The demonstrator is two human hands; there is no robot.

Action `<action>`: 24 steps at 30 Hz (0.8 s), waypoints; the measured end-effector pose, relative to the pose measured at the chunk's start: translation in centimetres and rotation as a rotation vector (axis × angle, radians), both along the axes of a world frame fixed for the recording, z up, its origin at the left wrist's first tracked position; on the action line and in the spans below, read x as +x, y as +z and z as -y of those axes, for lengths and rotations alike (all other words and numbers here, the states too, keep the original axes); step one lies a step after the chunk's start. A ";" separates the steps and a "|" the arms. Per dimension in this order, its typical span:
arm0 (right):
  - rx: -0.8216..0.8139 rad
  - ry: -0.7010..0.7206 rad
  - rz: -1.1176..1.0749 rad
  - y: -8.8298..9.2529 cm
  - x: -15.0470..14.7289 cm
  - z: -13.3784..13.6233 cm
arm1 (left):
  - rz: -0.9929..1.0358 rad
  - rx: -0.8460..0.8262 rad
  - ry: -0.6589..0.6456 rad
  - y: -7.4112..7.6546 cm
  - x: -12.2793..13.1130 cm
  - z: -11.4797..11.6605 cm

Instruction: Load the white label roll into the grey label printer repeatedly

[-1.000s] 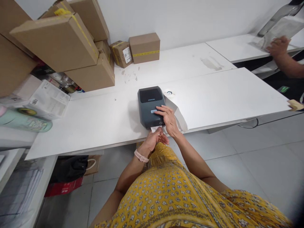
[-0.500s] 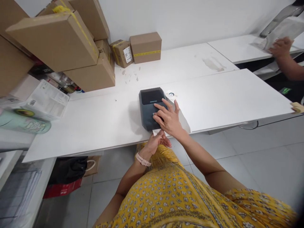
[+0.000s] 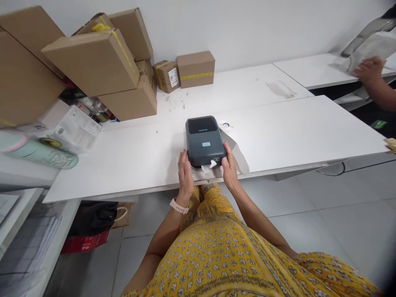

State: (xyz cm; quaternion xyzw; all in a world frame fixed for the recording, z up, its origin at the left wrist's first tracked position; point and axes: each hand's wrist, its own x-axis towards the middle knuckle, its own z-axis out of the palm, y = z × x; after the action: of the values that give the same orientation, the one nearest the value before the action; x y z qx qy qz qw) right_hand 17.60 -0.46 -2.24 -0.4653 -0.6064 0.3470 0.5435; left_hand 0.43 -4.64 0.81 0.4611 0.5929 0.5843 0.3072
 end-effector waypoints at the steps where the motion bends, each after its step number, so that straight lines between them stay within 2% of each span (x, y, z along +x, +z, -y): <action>1: -0.026 -0.007 -0.029 -0.2 0.0 0.1 | 0.006 -0.014 -0.052 0.0 0.0 -0.6; 3: -0.045 -0.006 -0.041 -0.3 0.1 0.0 | 0.009 -0.015 -0.081 -0.1 0.2 -1.4; 8: 0.120 -0.087 0.168 1.0 0.8 -1.2 | -0.008 0.083 0.052 0.5 0.7 -2.1; 11: 0.215 -0.121 0.289 2.3 1.0 -3.1 | 0.005 0.147 0.054 1.6 0.5 -3.2; 14: 0.287 -0.149 0.356 4.0 0.7 -6.0 | 0.020 0.178 0.060 2.3 -0.1 -5.7; 16: 0.334 -0.183 0.396 5.5 0.3 -8.4 | 0.025 0.138 0.077 2.3 -0.6 -7.8; 20: 0.381 -0.232 0.503 8.5 -0.5 -13.0 | 0.003 -0.091 0.037 1.3 -1.7 -11.7; 24: 0.374 -0.255 0.535 10.3 -1.4 -17.2 | -0.040 -0.197 -0.036 0.5 -1.9 -13.3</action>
State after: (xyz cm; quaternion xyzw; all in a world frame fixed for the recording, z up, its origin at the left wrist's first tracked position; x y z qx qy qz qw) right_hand 16.21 16.73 8.09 -0.5040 -0.7173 0.0249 0.4804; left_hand -1.49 8.67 1.28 0.4511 0.6450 0.5083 0.3495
